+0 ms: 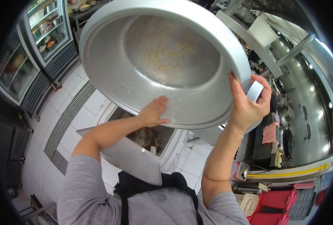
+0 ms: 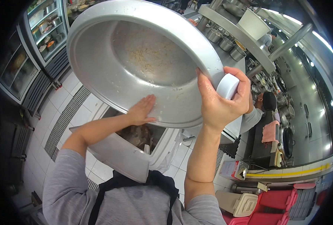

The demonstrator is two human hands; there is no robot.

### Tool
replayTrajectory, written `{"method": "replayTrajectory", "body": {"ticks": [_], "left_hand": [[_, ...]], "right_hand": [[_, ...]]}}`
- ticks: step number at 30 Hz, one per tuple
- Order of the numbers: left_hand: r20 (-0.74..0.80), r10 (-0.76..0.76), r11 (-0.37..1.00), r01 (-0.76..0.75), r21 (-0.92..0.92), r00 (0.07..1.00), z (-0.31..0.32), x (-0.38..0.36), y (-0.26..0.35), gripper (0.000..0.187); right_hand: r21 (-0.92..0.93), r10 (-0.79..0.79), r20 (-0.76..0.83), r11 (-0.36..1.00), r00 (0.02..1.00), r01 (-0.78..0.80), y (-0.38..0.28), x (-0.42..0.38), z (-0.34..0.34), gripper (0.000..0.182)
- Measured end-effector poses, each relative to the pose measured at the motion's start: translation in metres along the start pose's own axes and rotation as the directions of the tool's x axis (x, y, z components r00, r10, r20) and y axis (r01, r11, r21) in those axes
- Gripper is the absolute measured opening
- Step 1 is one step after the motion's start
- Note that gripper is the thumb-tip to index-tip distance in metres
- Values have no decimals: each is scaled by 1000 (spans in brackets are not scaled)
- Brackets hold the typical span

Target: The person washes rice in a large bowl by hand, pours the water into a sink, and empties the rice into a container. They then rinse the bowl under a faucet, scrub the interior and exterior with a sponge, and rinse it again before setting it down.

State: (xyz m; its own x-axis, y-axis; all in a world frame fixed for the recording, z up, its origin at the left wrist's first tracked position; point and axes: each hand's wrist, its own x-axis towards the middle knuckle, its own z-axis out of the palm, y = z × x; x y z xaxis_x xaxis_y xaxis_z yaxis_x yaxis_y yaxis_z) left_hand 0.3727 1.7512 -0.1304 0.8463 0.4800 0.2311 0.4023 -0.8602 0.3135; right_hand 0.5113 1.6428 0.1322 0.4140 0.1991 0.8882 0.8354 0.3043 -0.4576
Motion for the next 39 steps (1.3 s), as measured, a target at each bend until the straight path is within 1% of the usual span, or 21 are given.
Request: {"method": "replayTrajectory", "body": {"ticks": [2,4,5,7,9,13,17,19,20,22,26,27,28,29,31,32,34,35,37,38,39], "left_hand": [[-99,-41,994,30,-108,994,12,26,20,80],[-286,-136,898,-5,-441,949,18,53,35,76],[-286,-132,896,-9,-443,949,16,65,41,76],[-329,-237,526,-164,-835,914,7,85,51,63],[-334,-119,539,-221,-813,935,5,90,47,54],[-291,149,581,-321,-747,945,11,67,41,35],[-230,269,655,-353,-668,935,16,21,31,31],[-156,446,734,-460,-500,881,14,-7,20,28],[-149,442,736,-453,-503,884,19,-19,8,28],[25,635,749,-607,-264,772,35,-41,-17,28],[243,642,757,-652,-48,727,41,-54,-37,24],[432,264,963,-215,-161,862,41,-53,-37,21],[627,-122,948,278,-157,769,40,-51,-37,20],[632,-117,950,271,-154,766,41,-51,-40,20],[652,-334,685,650,-328,681,50,-54,-53,19],[701,-410,534,777,-333,583,57,-50,-59,18],[681,-466,519,797,-307,566,46,-45,-53,18],[500,-350,603,599,-527,792,75,-57,-73,21],[632,-209,437,649,-623,746,68,-62,-77,35],[749,-324,536,765,-358,578,26,-50,-54,41],[416,-182,524,446,-725,891,48,-67,-66,40]], "right_hand": [[14,-6,-12,1000,1000,6,-3,-2,1,37],[17,-8,-9,1000,1000,8,-6,-4,2,37],[23,-6,-8,1000,1000,7,-9,-5,3,37],[-6,-87,14,996,996,87,-7,-4,-2,37],[-32,-167,39,985,985,168,-8,-2,-4,38],[-36,-83,-8,996,997,82,-8,3,-5,36],[-62,-191,-51,980,980,188,11,2,-1,36],[-74,-134,-32,989,990,131,9,-2,1,35],[-77,-165,-23,984,986,162,10,-3,3,35],[-33,-144,-8,989,990,143,10,-8,7,34],[-69,-235,-9,970,972,234,16,-14,10,33],[-78,-225,-3,971,974,224,17,-15,9,33],[-89,-218,2,972,976,218,18,-15,8,33],[-97,-214,-3,972,977,213,18,-15,7,33],[-96,-196,5,976,981,195,14,-15,-2,34],[-91,-150,20,984,989,151,11,-16,-7,35],[-118,-159,11,980,987,160,13,-15,-15,36],[-119,-165,33,979,986,167,14,-15,-20,37],[-103,-140,62,984,988,145,11,-17,-29,37],[-74,-73,77,994,994,79,7,-19,-33,36],[-42,-95,75,994,993,98,6,-20,-36,36]]}}
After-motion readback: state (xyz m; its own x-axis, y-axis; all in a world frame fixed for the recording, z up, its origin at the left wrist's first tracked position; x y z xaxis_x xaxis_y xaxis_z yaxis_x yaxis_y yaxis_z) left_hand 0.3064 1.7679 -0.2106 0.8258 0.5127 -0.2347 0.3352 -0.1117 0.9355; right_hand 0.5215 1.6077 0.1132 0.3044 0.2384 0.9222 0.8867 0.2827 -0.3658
